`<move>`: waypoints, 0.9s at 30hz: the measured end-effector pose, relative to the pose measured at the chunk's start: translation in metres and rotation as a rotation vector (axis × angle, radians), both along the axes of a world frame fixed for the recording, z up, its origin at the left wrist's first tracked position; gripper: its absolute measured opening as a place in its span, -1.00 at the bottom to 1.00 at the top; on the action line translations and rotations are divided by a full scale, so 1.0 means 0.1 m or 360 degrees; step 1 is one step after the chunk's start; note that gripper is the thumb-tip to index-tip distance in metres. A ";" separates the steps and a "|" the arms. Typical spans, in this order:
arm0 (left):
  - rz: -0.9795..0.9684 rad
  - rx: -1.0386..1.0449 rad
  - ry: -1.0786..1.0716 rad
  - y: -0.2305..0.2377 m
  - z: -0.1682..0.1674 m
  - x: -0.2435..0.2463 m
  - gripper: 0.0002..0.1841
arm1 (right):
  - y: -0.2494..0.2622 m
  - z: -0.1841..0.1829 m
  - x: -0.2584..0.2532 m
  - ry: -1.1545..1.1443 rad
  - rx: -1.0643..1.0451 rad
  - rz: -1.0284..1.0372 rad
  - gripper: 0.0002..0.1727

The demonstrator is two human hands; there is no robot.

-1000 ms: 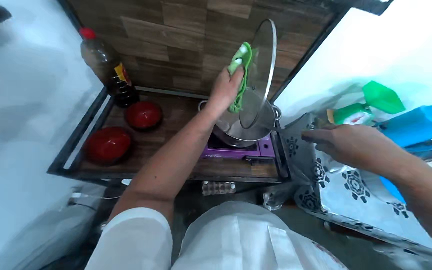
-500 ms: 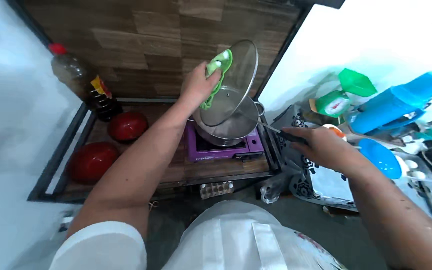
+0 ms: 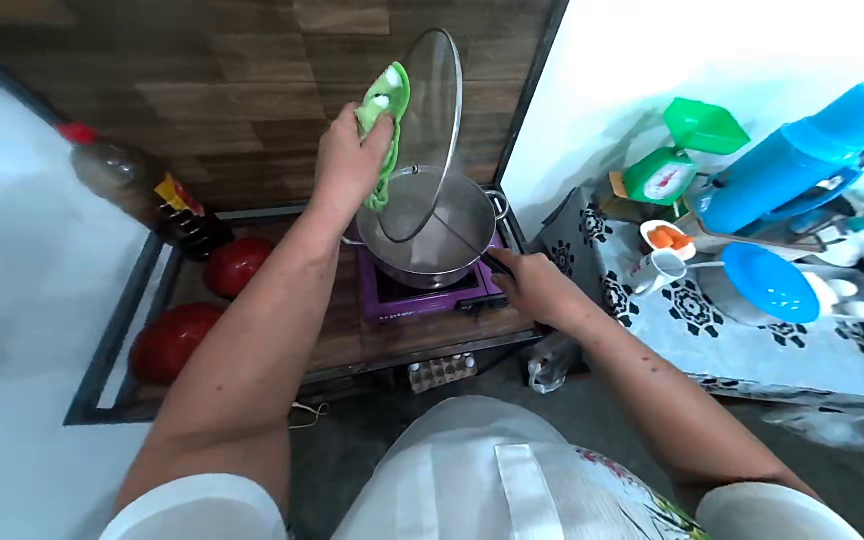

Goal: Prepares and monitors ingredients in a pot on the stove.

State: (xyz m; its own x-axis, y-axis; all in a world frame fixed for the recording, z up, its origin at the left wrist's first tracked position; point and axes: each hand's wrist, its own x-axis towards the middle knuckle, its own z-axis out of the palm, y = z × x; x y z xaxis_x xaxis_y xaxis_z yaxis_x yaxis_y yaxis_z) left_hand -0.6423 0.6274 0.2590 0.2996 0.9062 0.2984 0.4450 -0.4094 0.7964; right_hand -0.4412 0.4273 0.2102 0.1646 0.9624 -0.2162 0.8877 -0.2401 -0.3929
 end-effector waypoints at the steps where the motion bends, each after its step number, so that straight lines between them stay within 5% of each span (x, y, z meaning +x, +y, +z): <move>1: 0.0003 0.0000 -0.0006 -0.01 0.00 0.00 -0.47 | 0.06 -0.02 0.00 -0.0006 -0.0001 -0.0007 -0.47; 12: 0.0086 -0.0036 0.0033 0.01 -0.02 -0.08 -0.46 | 0.24 -0.02 0.02 -0.0326 0.0086 0.0030 -0.49; 18: 0.0106 -0.0034 -0.0034 0.04 0.02 -0.20 -0.47 | -0.28 0.11 0.16 0.0018 0.0152 0.0187 -0.51; 27: 0.0038 0.0025 -0.0041 0.10 -0.04 -0.06 -0.46 | 0.07 -0.17 -0.05 -0.0046 0.0099 -0.0020 -0.48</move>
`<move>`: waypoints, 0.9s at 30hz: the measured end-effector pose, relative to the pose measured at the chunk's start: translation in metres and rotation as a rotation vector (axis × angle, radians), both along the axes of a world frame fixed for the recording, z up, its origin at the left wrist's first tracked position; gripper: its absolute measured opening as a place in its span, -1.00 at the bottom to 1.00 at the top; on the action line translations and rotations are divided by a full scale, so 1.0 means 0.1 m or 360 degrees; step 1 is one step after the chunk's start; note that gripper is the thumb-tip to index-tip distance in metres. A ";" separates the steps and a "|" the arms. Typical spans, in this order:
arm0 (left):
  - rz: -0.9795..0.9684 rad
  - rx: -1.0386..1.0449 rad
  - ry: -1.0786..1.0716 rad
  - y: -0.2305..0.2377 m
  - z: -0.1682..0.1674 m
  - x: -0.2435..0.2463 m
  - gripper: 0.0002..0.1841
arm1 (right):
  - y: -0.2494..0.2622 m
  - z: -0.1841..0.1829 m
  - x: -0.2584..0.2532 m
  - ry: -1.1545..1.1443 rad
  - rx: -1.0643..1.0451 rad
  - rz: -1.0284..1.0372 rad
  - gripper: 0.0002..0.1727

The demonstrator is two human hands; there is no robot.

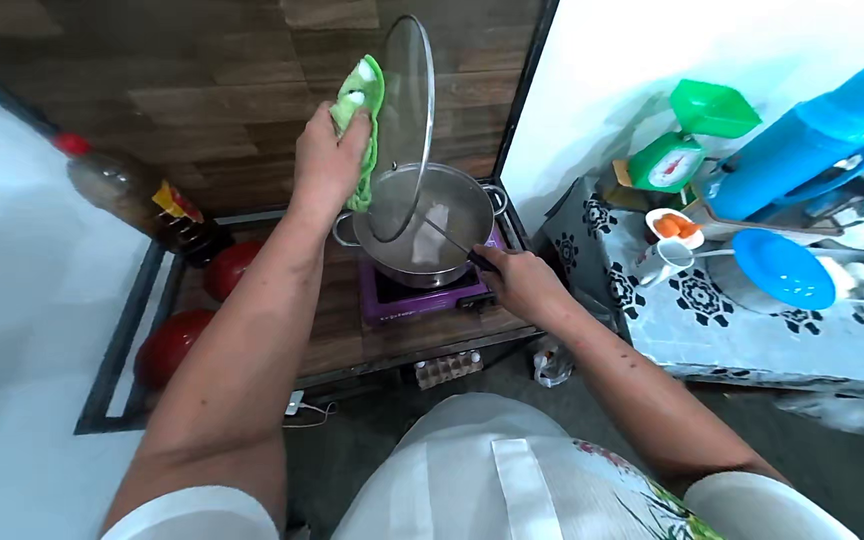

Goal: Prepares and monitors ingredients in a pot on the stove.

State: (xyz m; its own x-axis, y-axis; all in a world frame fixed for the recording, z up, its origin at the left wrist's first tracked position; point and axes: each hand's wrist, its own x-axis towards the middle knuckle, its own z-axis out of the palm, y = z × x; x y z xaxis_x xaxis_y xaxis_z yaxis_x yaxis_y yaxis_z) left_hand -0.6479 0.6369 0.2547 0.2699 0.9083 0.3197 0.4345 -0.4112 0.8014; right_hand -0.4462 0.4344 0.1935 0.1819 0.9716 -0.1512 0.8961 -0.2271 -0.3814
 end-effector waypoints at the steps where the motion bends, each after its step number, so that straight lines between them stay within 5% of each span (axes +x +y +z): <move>1: -0.0009 0.0001 0.0013 -0.01 -0.01 0.02 -0.47 | 0.04 -0.02 0.00 -0.0023 -0.0009 -0.0021 -0.48; 13: 0.0011 -0.0053 0.0114 -0.01 -0.09 0.10 -0.42 | 0.26 -0.16 0.21 -0.0291 0.0072 -0.0034 -0.41; 20: 0.0035 -0.0026 0.0323 -0.06 -0.14 0.24 -0.43 | -0.06 0.00 0.49 -0.0272 0.0051 0.0056 -0.45; 24: 0.0051 0.0018 0.0665 -0.13 -0.09 0.36 -0.40 | -0.23 0.07 0.74 0.0168 0.0078 -0.0057 -0.50; 27: 0.0049 0.0055 0.0891 -0.16 -0.09 0.50 -0.38 | -0.38 -0.05 0.91 0.0956 0.0129 -0.0259 -0.54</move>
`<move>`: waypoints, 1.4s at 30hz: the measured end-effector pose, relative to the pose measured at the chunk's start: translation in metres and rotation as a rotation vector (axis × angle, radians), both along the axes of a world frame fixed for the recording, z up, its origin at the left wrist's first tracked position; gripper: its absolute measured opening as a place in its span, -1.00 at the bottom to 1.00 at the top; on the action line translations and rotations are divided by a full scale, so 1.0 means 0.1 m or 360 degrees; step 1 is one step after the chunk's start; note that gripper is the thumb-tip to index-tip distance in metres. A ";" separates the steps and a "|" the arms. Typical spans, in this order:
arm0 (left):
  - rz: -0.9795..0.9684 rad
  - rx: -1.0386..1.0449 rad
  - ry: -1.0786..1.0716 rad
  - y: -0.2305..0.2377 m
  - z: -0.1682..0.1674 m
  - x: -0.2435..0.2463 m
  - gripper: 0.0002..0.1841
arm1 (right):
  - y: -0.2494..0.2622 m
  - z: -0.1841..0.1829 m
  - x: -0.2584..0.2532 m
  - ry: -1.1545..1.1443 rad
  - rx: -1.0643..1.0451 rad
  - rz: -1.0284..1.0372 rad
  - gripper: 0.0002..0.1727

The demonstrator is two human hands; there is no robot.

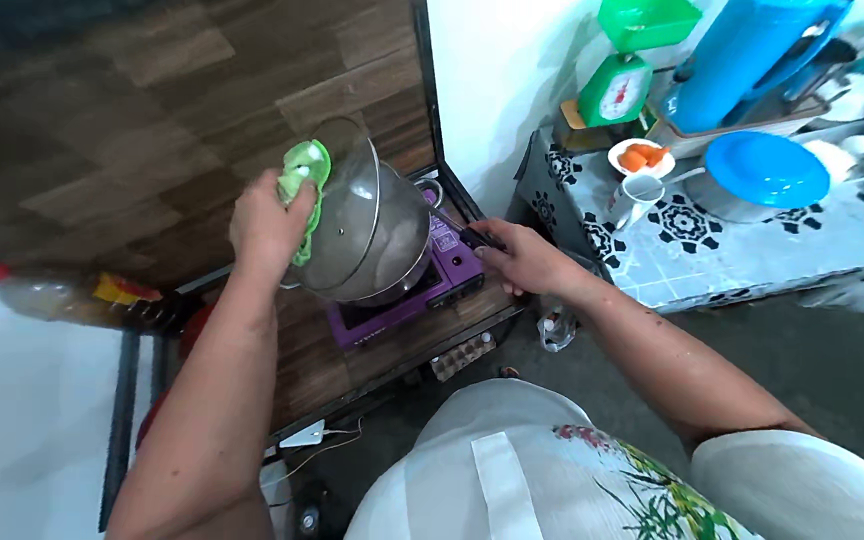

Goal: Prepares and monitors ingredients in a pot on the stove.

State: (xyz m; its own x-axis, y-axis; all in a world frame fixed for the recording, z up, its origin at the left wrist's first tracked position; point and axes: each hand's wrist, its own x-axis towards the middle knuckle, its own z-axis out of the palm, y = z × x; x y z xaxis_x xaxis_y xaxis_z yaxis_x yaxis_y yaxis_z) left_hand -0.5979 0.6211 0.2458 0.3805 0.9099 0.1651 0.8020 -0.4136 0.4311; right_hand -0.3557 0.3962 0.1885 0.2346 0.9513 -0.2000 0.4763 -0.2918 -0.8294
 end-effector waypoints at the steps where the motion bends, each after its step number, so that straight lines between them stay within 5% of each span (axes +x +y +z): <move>1: -0.0002 0.0008 0.0071 -0.01 -0.01 0.05 -0.37 | -0.06 -0.03 0.06 0.0370 -0.0009 -0.0062 -0.55; 4: -0.0027 0.0066 0.0271 -0.03 -0.12 0.22 -0.36 | -0.28 -0.07 0.24 0.1029 0.0059 -0.0281 -0.60; 9: -0.0060 0.0054 0.0522 -0.05 -0.39 0.51 -0.38 | -0.72 -0.08 0.56 0.1254 0.0294 -0.0529 -0.59; 20: 0.0006 0.0046 0.0791 -0.02 -0.53 0.62 -0.44 | -1.22 -0.24 1.12 0.1260 0.0309 -0.0565 -0.57; 30: 0.0127 -0.0135 0.0617 -0.03 -0.65 0.48 -0.33 | -0.90 -0.27 1.14 0.1233 0.0294 -0.0415 -0.53; 36: -0.0012 -0.0207 0.0391 0.03 -0.60 0.52 -0.59 | -0.59 -0.06 0.78 0.1166 0.0339 -0.0095 -0.54; 42: 0.0123 -0.0611 0.0410 0.17 -0.62 0.44 -0.20 | -0.52 0.08 0.52 0.1276 0.0430 0.0128 -0.52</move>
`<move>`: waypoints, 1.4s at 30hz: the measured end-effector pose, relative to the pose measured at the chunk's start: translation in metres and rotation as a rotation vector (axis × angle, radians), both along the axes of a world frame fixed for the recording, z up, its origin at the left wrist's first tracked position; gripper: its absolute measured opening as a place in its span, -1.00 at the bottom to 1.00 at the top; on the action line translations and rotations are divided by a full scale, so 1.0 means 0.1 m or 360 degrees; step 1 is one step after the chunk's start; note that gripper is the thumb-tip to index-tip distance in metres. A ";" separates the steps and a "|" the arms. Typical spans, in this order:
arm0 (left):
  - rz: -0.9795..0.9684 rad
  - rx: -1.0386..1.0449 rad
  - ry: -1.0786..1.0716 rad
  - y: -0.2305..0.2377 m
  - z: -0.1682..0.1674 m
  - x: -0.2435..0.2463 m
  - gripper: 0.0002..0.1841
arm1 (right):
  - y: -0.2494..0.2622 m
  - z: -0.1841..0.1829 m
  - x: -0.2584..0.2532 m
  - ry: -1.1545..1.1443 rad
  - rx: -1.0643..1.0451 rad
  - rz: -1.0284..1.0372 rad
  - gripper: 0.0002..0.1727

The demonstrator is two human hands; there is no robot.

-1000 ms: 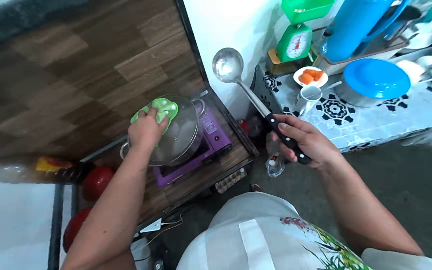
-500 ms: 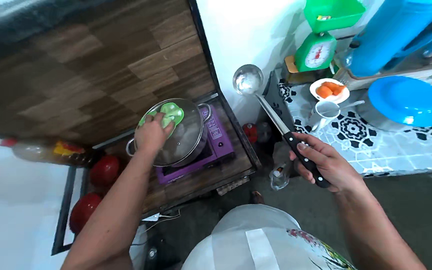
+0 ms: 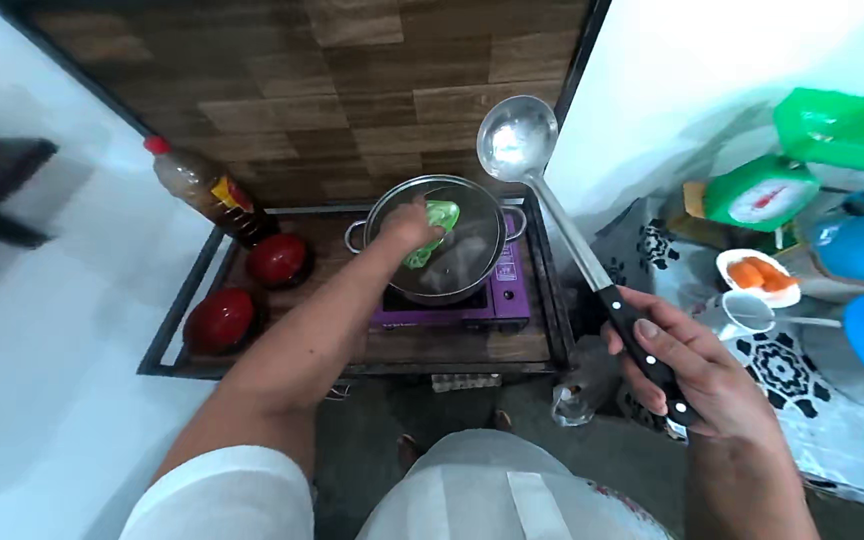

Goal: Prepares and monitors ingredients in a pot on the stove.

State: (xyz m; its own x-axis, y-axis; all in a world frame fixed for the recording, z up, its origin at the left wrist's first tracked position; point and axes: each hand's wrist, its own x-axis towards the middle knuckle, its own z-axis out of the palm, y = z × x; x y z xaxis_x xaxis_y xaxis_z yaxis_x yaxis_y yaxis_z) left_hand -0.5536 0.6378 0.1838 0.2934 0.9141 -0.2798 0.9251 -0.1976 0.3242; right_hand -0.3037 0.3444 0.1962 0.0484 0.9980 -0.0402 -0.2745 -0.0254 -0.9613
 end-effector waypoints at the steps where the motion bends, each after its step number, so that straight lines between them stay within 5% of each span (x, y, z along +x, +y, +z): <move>1: -0.0011 -0.0069 -0.0001 0.04 -0.02 -0.03 -0.21 | -0.01 -0.02 -0.01 0.0036 0.0028 0.0022 -0.53; 11: -0.0066 -0.0124 -0.0028 0.14 -0.03 -0.07 -0.37 | 0.00 -0.11 0.09 -0.0026 -0.0004 -0.0091 -0.53; 18: -0.0022 -0.0116 -0.0307 0.11 0.37 -0.21 -0.48 | 0.14 -0.18 0.13 -0.0049 -0.0091 -0.0133 -0.56; 23: -0.0119 -0.0019 -0.0157 0.06 0.58 -0.08 -0.47 | 0.18 -0.16 0.14 -0.0023 -0.0066 -0.0173 -0.56; 31: -0.0275 0.0153 0.0299 0.00 0.38 0.16 -0.44 | 0.01 -0.17 0.29 -0.0034 0.0045 -0.0342 -0.57; 42: -0.0330 0.0107 0.0512 0.03 0.40 0.30 -0.45 | -0.11 -0.28 0.33 0.0002 -0.0010 -0.0462 -0.57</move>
